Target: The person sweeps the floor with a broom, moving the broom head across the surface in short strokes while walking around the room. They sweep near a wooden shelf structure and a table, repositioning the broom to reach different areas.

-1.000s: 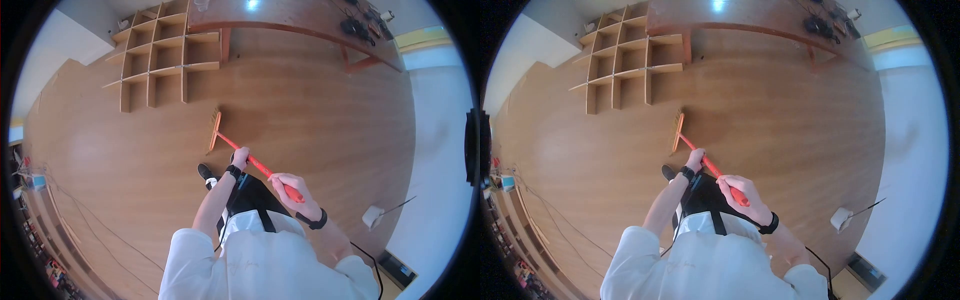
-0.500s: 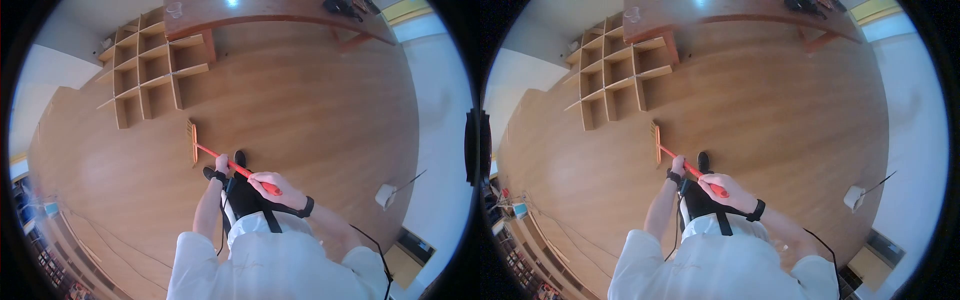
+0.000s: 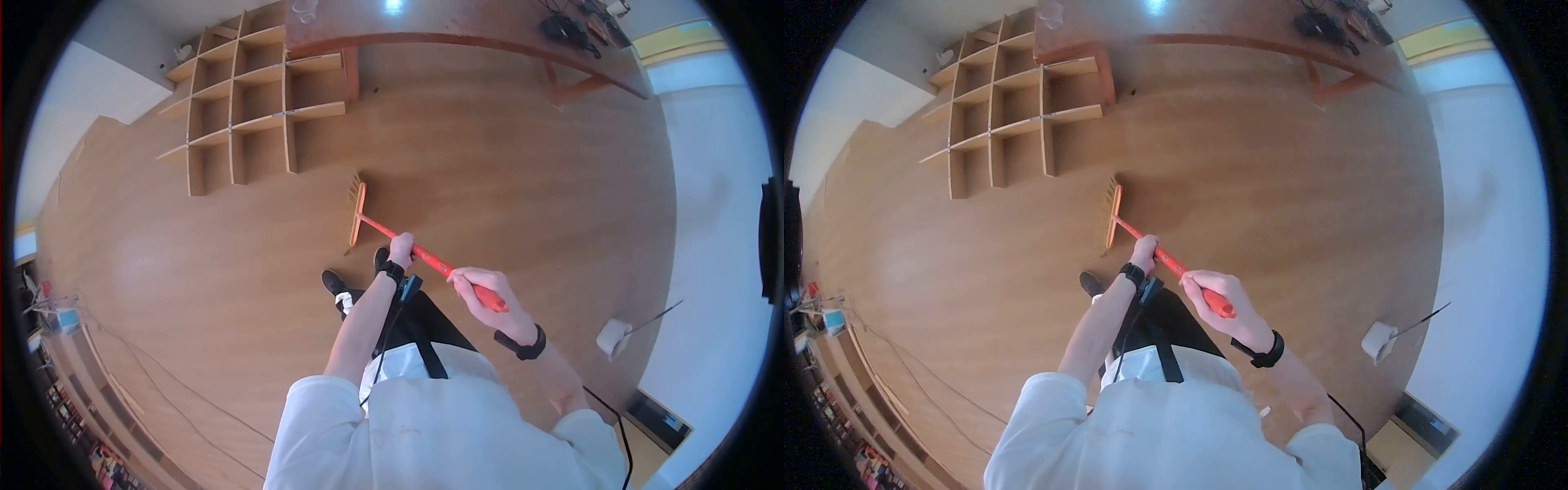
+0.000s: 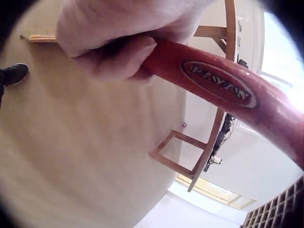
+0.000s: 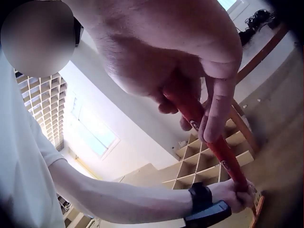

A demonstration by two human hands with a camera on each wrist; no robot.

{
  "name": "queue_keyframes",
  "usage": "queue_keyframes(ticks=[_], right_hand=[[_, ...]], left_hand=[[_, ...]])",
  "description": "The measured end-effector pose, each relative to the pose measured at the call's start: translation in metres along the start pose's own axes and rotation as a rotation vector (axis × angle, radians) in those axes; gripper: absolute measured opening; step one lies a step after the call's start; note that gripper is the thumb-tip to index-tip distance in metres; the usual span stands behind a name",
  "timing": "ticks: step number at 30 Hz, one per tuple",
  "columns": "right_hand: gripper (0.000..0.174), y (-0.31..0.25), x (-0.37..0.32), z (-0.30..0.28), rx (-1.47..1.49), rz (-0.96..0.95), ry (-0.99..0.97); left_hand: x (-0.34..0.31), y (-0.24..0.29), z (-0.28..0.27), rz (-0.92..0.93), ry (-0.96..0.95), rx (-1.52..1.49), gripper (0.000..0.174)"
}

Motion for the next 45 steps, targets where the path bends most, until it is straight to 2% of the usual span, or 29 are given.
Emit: queue_keyframes(ticks=[6,7,8,10,13,17,19,21,22,24,28,32,34,38,40,44,45], right_hand=[[0.011,-0.024,0.021,-0.009,0.003,-0.117,-0.023],[0.010,-0.022,0.020,-0.007,0.085,-0.023,-0.061],[0.010,-0.016,0.018,-0.007,0.089,-0.021,-0.063],[0.010,0.002,0.016,-0.002,0.152,-0.110,-0.065],[0.010,0.014,0.014,0.002,0.156,-0.094,-0.110],[0.010,0.013,0.012,0.008,0.143,-0.056,-0.096],[0.010,0.009,0.011,0.015,0.111,-0.018,-0.088],[0.010,0.001,0.012,0.018,0.103,0.026,-0.060],[0.010,-0.006,0.016,0.021,0.101,0.027,-0.060],[0.010,-0.018,0.020,0.023,0.042,0.034,-0.039],[0.009,-0.036,0.028,0.032,0.037,0.115,-0.080],[0.009,-0.056,0.039,0.031,0.060,0.060,-0.048],[0.009,-0.064,0.046,0.033,-0.019,-0.023,-0.045],[0.009,-0.077,0.052,0.032,0.003,-0.034,0.003],[0.010,-0.076,0.051,0.034,0.104,0.089,-0.050],[0.012,-0.059,0.050,0.051,0.193,0.068,-0.093],[0.012,-0.053,0.053,0.053,0.193,0.007,-0.094]], left_hand=[[-0.042,0.039,-0.023,0.045,0.064,-0.036,0.011],[-0.050,0.045,-0.029,0.038,0.101,-0.039,0.010],[-0.060,0.050,-0.033,0.070,0.142,-0.033,0.011],[-0.057,0.049,-0.045,0.101,0.225,-0.058,0.009],[-0.039,0.035,-0.063,0.082,0.211,0.009,0.009],[-0.026,0.015,-0.061,0.023,0.225,0.026,0.008],[-0.040,0.024,-0.049,-0.006,0.145,-0.052,0.010],[-0.009,0.008,-0.053,0.006,0.113,-0.021,0.010],[-0.008,0.013,-0.048,0.026,0.084,0.008,0.011],[-0.005,0.012,-0.041,-0.054,0.077,-0.011,0.010],[-0.019,0.029,-0.038,-0.018,0.061,0.025,0.010],[-0.047,0.054,-0.044,-0.025,-0.015,0.027,0.012],[-0.055,0.068,-0.052,-0.023,0.011,0.024,0.012],[-0.085,0.089,-0.066,-0.019,0.063,-0.066,0.011],[-0.092,0.093,-0.078,-0.013,0.110,-0.056,0.014],[-0.090,0.099,-0.115,0.056,0.182,-0.019,0.014],[-0.080,0.097,-0.124,0.049,0.190,-0.022,0.014]])
Point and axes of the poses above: each hand's wrist, its own x-axis towards the middle knuckle, its own z-axis out of the palm, y = z × x, the point moved 3 cm from there along x, towards the middle knuckle, and after that the axes turned 5 degrees about -z, right-handed, at the moved point
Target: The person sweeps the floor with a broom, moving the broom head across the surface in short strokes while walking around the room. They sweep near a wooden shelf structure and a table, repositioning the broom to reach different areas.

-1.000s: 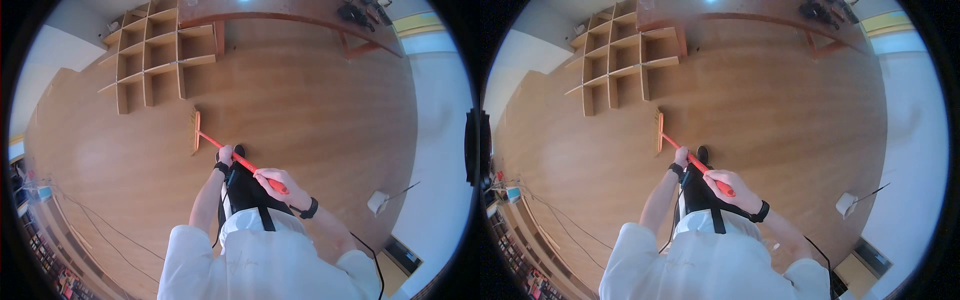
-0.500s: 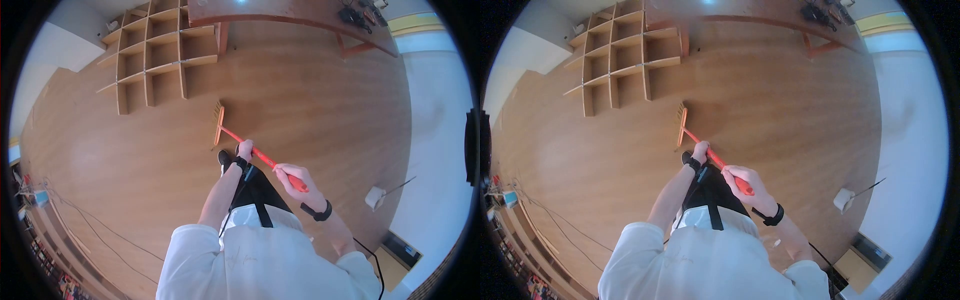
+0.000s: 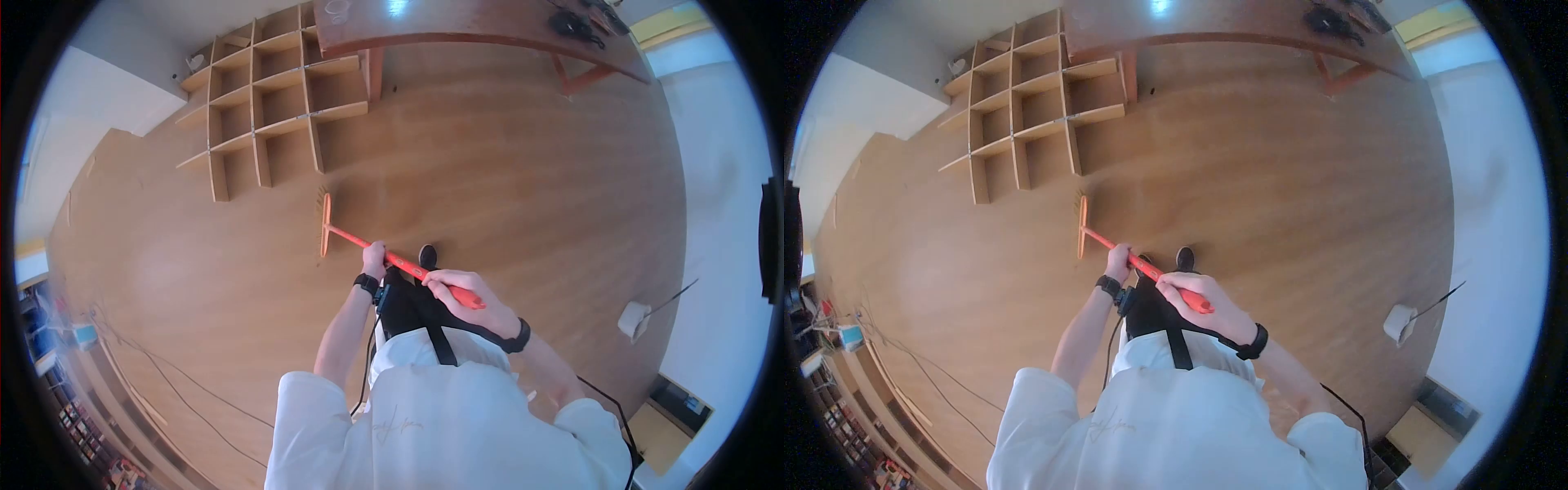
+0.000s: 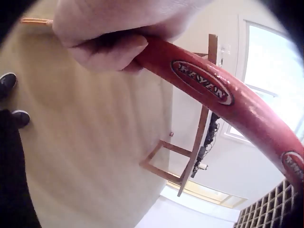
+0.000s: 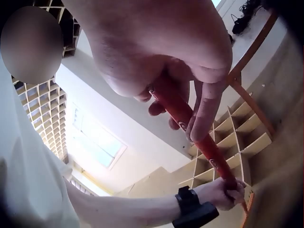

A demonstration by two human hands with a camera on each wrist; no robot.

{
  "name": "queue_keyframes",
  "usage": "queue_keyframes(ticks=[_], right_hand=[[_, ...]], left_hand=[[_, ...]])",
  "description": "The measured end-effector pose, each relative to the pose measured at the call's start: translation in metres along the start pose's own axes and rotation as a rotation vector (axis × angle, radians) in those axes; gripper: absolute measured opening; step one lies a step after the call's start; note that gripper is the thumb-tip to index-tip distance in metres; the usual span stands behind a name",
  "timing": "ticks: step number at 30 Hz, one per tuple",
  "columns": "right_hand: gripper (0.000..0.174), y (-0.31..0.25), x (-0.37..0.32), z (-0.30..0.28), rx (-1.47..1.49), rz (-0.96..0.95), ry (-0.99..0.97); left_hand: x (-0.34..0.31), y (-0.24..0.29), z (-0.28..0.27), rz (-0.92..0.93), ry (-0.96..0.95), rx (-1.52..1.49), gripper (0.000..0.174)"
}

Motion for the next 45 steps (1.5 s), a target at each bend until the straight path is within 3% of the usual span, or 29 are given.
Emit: queue_keyframes(ticks=[9,10,14,17,23,27,28,30,36,38,45], right_hand=[[0.017,0.052,-0.004,0.027,-0.028,-0.035,0.014],[0.017,0.056,-0.005,0.022,-0.024,-0.037,0.003],[0.014,0.062,-0.010,-0.007,-0.035,-0.064,-0.020],[0.010,0.075,-0.009,-0.041,-0.130,-0.165,-0.021],[0.010,0.079,-0.022,-0.136,-0.131,-0.122,0.057],[0.008,0.072,-0.038,-0.181,-0.145,-0.049,0.006],[0.009,0.073,-0.039,-0.193,-0.114,-0.118,0.014],[0.009,0.078,-0.042,-0.213,-0.099,-0.064,0.016],[0.011,0.085,-0.055,-0.235,-0.030,-0.033,0.030],[0.013,0.091,-0.055,-0.234,-0.027,-0.135,0.083],[0.013,0.121,-0.056,-0.241,-0.012,-0.134,-0.045]], left_hand=[[0.050,-0.021,-0.028,0.039,0.038,0.082,0.010],[0.053,-0.023,-0.024,0.041,-0.045,0.130,0.009],[0.070,-0.041,-0.003,0.059,-0.062,0.168,0.011],[0.069,-0.051,0.038,0.047,0.045,0.128,0.009],[0.081,-0.096,0.145,0.043,-0.009,0.152,0.011],[0.042,-0.112,0.219,-0.030,-0.070,0.059,0.011],[0.037,-0.114,0.236,-0.060,0.029,0.005,0.012],[0.028,-0.110,0.249,-0.032,-0.003,0.052,0.012],[0.002,-0.106,0.260,0.021,0.052,0.047,0.012],[0.001,-0.105,0.251,0.070,0.122,-0.025,0.012],[0.044,-0.121,0.227,0.073,0.160,0.115,0.007]])
Point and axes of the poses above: each hand's wrist, its own x-axis towards the middle knuckle, its own z-axis out of the palm, y = z × x, the point moved 3 cm from there along x, towards the middle knuckle, and after that the axes turned 5 degrees about -z, right-handed, at the moved point
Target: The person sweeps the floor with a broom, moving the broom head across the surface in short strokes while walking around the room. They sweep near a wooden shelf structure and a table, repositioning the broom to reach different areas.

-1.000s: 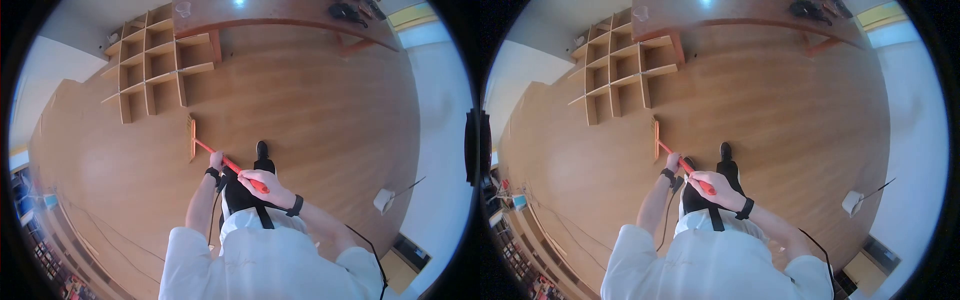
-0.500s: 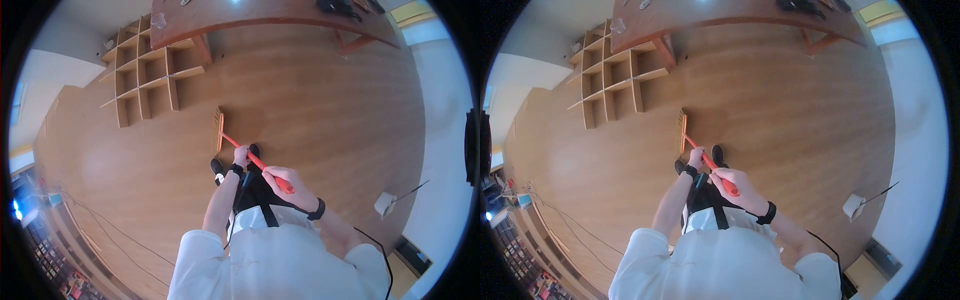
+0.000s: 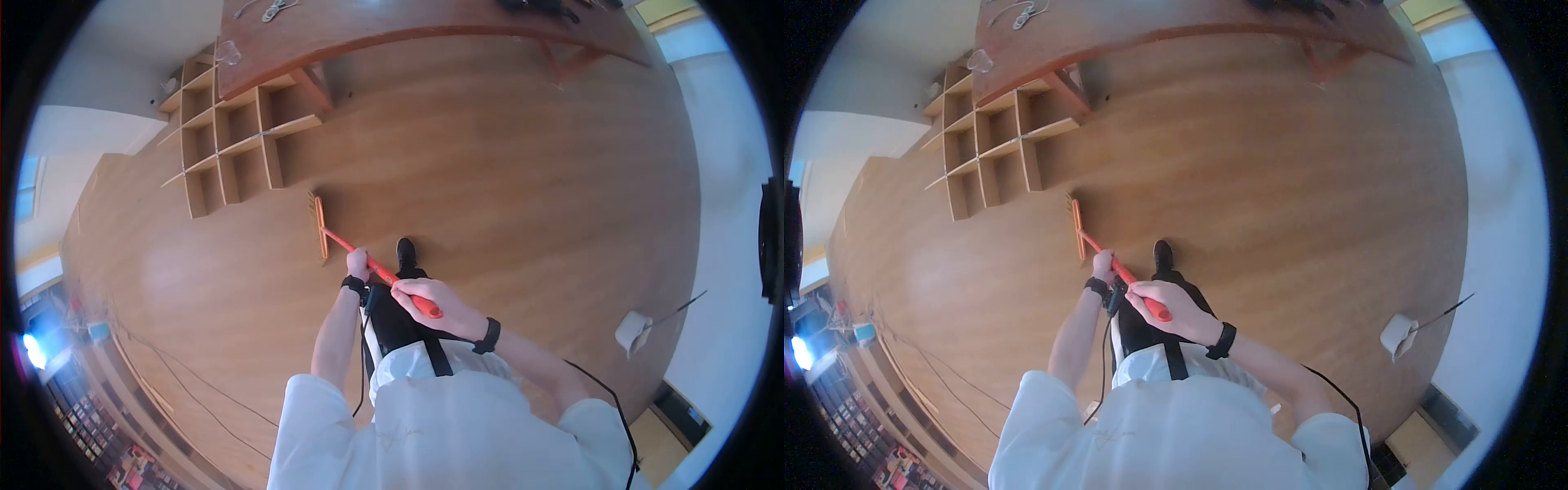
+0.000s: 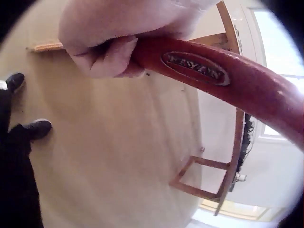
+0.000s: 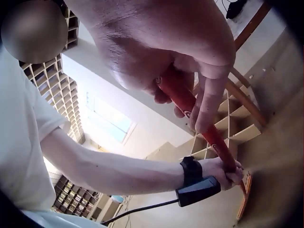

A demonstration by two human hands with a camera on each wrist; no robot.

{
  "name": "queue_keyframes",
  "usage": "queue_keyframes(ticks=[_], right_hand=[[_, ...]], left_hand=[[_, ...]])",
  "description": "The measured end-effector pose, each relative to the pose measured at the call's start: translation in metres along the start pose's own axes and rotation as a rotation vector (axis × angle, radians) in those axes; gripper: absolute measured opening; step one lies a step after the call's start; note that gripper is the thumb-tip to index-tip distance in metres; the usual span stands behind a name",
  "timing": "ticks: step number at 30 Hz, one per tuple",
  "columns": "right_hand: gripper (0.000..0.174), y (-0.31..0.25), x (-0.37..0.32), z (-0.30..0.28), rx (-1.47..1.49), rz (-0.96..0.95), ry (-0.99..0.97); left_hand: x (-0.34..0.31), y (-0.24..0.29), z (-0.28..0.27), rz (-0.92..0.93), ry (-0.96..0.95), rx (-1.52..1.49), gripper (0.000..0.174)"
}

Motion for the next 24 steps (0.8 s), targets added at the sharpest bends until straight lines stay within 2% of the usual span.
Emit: queue_keyframes(ticks=[3,5,6,8,10,11,18,21,24], right_hand=[[0.014,0.007,0.001,-0.007,-0.010,0.044,0.023],[0.014,0.011,0.001,-0.012,-0.002,0.092,0.013],[0.011,0.009,-0.001,-0.020,-0.031,0.052,0.061],[0.010,-0.001,-0.004,-0.034,-0.060,0.010,0.105],[0.009,-0.014,-0.003,-0.045,-0.105,0.095,0.036],[0.008,-0.017,-0.003,-0.047,-0.087,0.140,0.016],[0.008,-0.036,0.012,-0.046,-0.152,0.098,0.013],[0.009,-0.040,0.016,-0.036,-0.123,0.014,0.092],[0.008,-0.030,0.021,-0.026,-0.082,-0.036,0.095]], left_hand=[[0.016,-0.008,0.013,-0.080,-0.003,0.060,0.006],[0.017,-0.013,0.034,-0.097,-0.090,-0.005,0.010],[0.037,-0.028,0.041,-0.003,-0.188,-0.040,0.005],[-0.001,-0.020,0.071,-0.071,-0.190,-0.054,0.006],[-0.015,-0.019,0.092,-0.128,-0.226,-0.088,0.007],[-0.024,-0.014,0.097,-0.159,-0.251,-0.013,0.007],[-0.051,0.013,0.082,-0.128,-0.208,-0.049,0.007],[-0.059,0.024,0.061,-0.062,-0.159,-0.048,0.007],[-0.027,0.016,0.037,-0.025,-0.070,-0.148,0.009]])
Point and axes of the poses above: each hand's wrist, its own x-axis towards the middle knuckle, its own z-axis out of the palm, y = z × x, the point moved 3 cm from there along x, towards the middle knuckle, and after that the axes turned 5 degrees about -z, right-handed, at the moved point
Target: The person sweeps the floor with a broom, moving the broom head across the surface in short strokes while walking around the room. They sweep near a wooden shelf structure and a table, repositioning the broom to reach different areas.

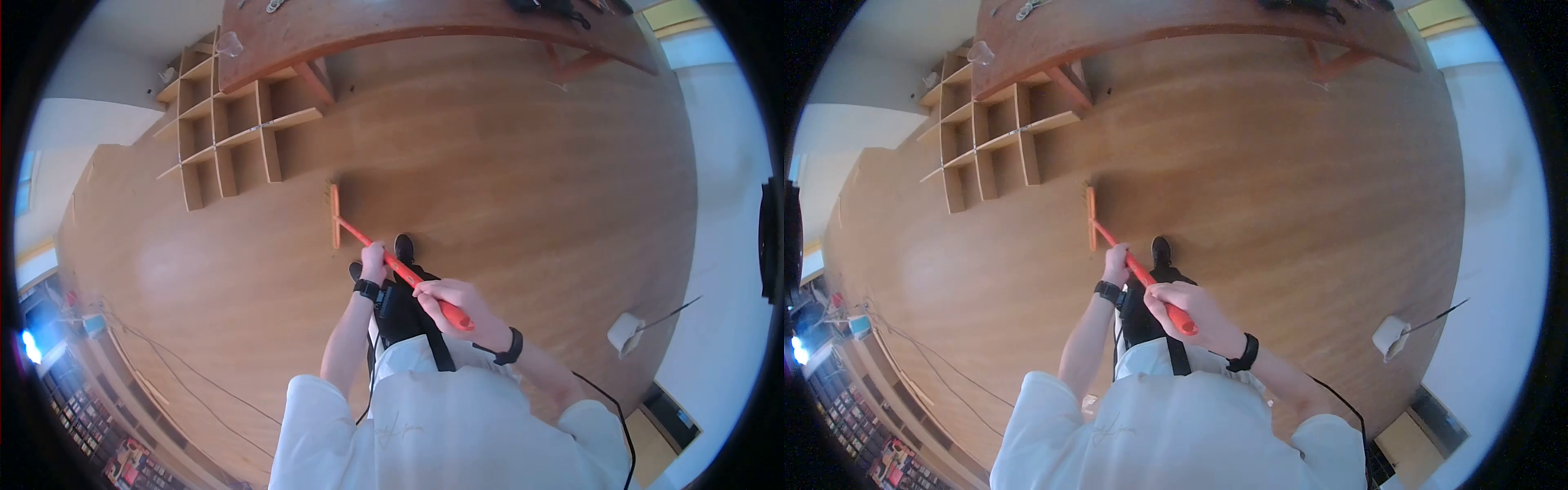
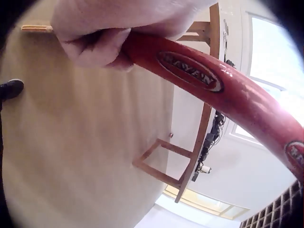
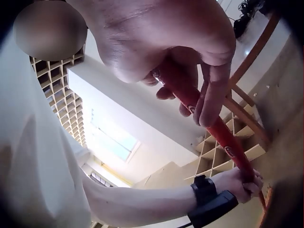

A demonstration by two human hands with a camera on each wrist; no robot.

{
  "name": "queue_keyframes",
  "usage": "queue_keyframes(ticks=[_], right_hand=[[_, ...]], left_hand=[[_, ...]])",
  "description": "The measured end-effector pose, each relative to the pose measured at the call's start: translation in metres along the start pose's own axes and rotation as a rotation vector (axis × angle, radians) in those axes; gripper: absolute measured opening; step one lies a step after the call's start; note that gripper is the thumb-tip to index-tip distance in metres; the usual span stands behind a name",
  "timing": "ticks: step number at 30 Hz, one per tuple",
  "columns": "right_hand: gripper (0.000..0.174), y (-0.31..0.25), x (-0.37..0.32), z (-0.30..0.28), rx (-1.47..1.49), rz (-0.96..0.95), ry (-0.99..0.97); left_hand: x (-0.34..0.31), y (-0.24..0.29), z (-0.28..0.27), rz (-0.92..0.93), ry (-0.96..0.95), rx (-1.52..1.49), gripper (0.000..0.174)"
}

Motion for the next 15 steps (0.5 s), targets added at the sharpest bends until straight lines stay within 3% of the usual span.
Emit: queue_keyframes(ticks=[6,8,10,12,15], right_hand=[[0.008,0.047,0.000,0.044,0.102,0.114,-0.074],[0.009,0.064,-0.004,0.049,0.077,0.080,-0.042],[0.010,0.064,-0.002,0.042,0.047,0.045,-0.018],[0.011,0.059,-0.001,0.025,0.069,0.183,-0.055],[0.012,0.042,-0.003,0.000,-0.016,0.204,-0.061]], left_hand=[[0.052,0.007,-0.045,0.036,0.182,0.104,0.011],[0.070,-0.005,-0.043,0.031,0.163,0.091,0.009],[0.067,-0.010,-0.028,0.021,0.143,0.070,0.007],[0.049,-0.013,0.003,0.006,0.081,-0.056,0.009],[0.072,-0.050,0.039,-0.016,0.031,0.011,0.008]])
Point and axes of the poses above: each hand's wrist, its own x-axis towards the middle knuckle, its own z-axis out of the palm, y = z × x, the point moved 3 cm from there along x, towards the middle knuckle, and after that the axes turned 5 degrees about -z, right-handed, at the moved point
